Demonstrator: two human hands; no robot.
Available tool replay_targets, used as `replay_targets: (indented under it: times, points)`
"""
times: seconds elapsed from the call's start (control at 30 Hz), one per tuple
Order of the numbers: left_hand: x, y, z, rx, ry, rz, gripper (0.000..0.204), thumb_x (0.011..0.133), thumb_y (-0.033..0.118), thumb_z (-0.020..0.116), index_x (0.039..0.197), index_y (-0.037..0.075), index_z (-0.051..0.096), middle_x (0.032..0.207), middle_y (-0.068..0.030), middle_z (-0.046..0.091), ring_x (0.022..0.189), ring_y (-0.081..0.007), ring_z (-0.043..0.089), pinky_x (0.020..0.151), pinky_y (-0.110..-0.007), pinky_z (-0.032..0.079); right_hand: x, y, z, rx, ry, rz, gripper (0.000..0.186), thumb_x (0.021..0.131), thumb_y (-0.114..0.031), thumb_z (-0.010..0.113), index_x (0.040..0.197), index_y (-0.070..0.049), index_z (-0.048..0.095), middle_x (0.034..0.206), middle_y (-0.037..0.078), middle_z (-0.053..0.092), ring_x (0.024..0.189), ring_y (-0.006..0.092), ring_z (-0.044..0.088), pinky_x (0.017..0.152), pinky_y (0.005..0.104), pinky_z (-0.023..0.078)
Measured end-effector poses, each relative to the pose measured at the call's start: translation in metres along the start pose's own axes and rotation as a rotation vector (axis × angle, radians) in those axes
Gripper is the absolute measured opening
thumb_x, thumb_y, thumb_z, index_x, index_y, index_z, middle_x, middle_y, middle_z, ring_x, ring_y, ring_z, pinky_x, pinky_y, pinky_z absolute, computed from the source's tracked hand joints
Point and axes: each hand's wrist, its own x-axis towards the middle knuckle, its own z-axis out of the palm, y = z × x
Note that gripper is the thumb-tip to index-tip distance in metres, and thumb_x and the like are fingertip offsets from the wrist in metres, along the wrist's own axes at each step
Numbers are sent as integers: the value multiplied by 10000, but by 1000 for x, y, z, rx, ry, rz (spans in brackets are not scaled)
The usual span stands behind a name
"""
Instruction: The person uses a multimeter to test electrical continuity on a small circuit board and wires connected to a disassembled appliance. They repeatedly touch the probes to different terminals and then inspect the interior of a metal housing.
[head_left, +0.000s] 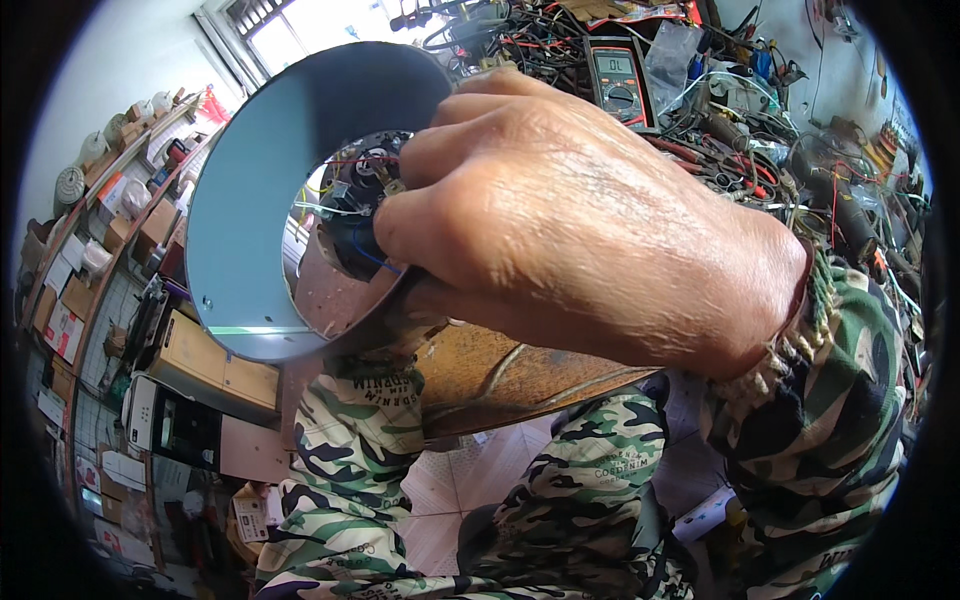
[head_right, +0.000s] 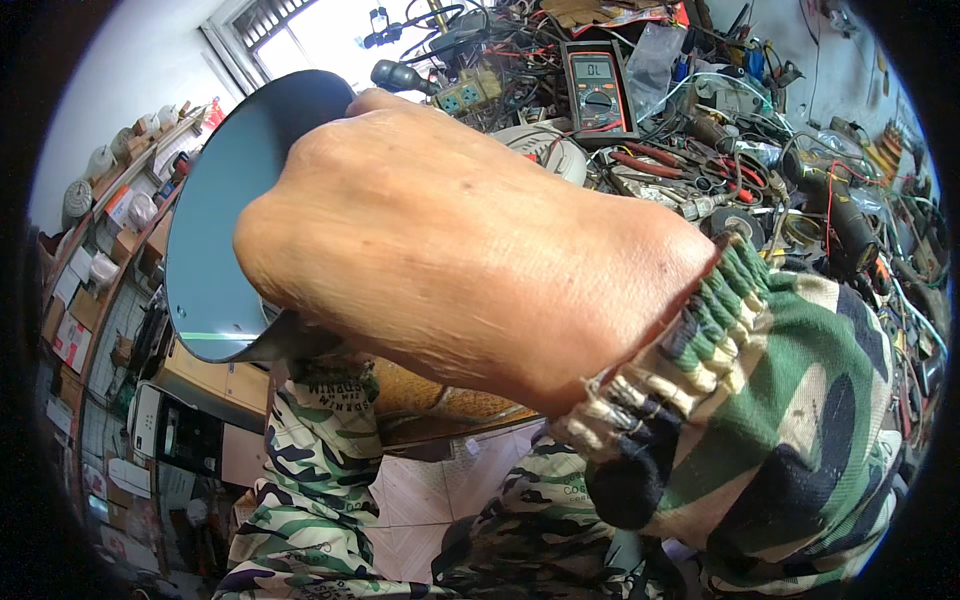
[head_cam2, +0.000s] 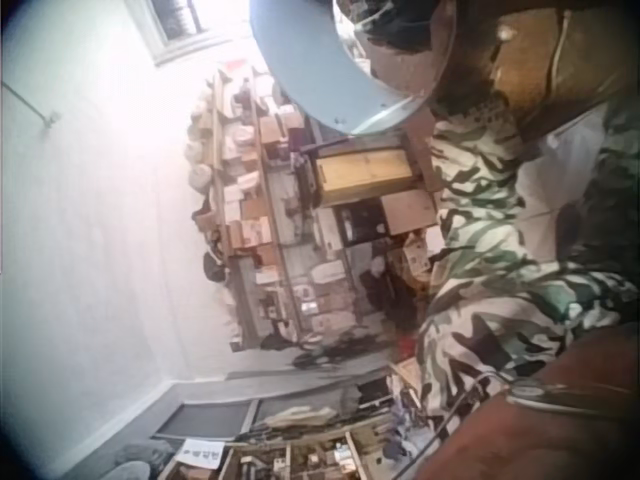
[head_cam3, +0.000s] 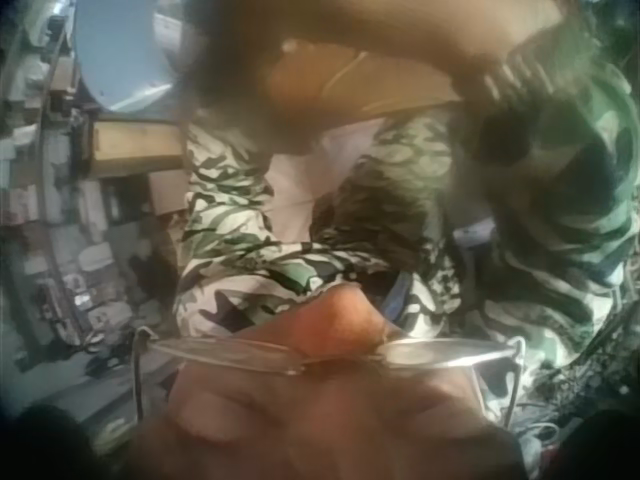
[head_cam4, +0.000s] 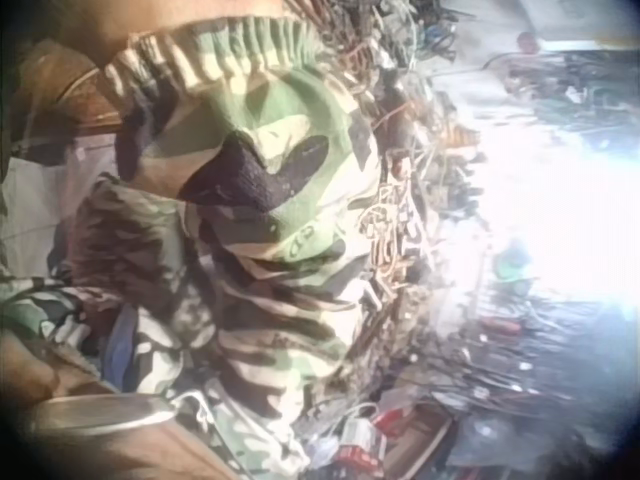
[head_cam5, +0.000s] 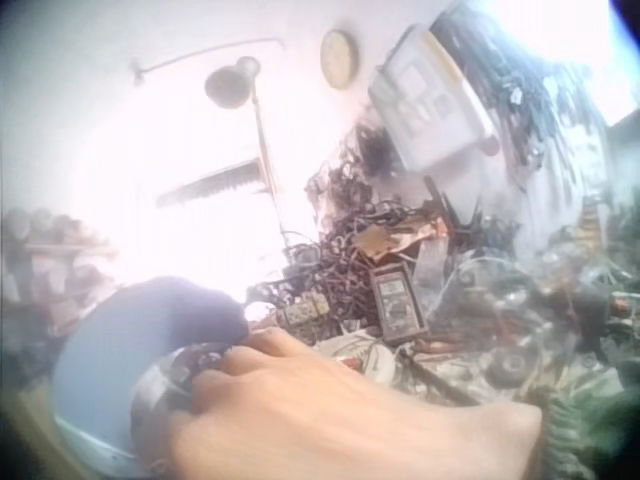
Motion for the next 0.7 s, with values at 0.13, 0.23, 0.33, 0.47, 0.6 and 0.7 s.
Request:
replay_targets:
  times: [0.13, 0.23, 0.33, 0.47, 0.6, 0.7]
  points:
    - [-1, 2, 0, 16, 13, -9, 395, 967, 226, 563, 1269, -25, 518, 1065, -72, 606, 949, -143, 592, 804, -290, 496, 5, 2, -3, 37, -20, 33, 174, 722, -126, 753, 776, -10, 636, 759, 143, 607, 788, 333, 611, 727, 408, 500]
    - [-1, 4, 0, 24, 15, -13, 395, 967, 225, 562, 1267, -27, 518, 1058, -71, 605, 944, -142, 590, 802, -289, 495, 10, 5, -6, 53, -35, 57, 176, 726, -123, 750, 778, 3, 638, 758, 162, 611, 788, 348, 618, 721, 416, 504]
    - [0, 5, -1, 29, 11, -18, 394, 967, 225, 560, 1266, -29, 519, 1051, -71, 604, 939, -142, 588, 799, -288, 494, 14, 8, -8, 78, -55, 93, 179, 731, -119, 746, 779, 16, 640, 757, 181, 615, 787, 363, 626, 715, 425, 508]
    - [0, 7, 0, 35, 3, -19, 394, 968, 225, 559, 1264, -32, 520, 1041, -71, 603, 932, -141, 586, 796, -287, 493, 14, 8, -13, 71, -59, 116, 182, 741, -122, 741, 785, 24, 641, 757, 200, 620, 787, 376, 635, 711, 433, 515]
    - [-3, 9, 2, 28, 8, -9, 394, 968, 224, 557, 1262, -36, 521, 1031, -70, 601, 925, -140, 584, 793, -286, 492, 15, 3, -19, 57, -82, 99, 176, 750, -137, 735, 803, 1, 642, 760, 178, 621, 793, 362, 632, 709, 426, 520]
    - [1, 10, 7, 1, -23, -25, 393, 969, 224, 556, 1260, -38, 522, 1024, -70, 600, 920, -139, 582, 791, -285, 491, 6, 0, -15, -22, -157, 127, 162, 743, -134, 730, 809, -17, 639, 762, 143, 612, 797, 340, 621, 700, 417, 523]
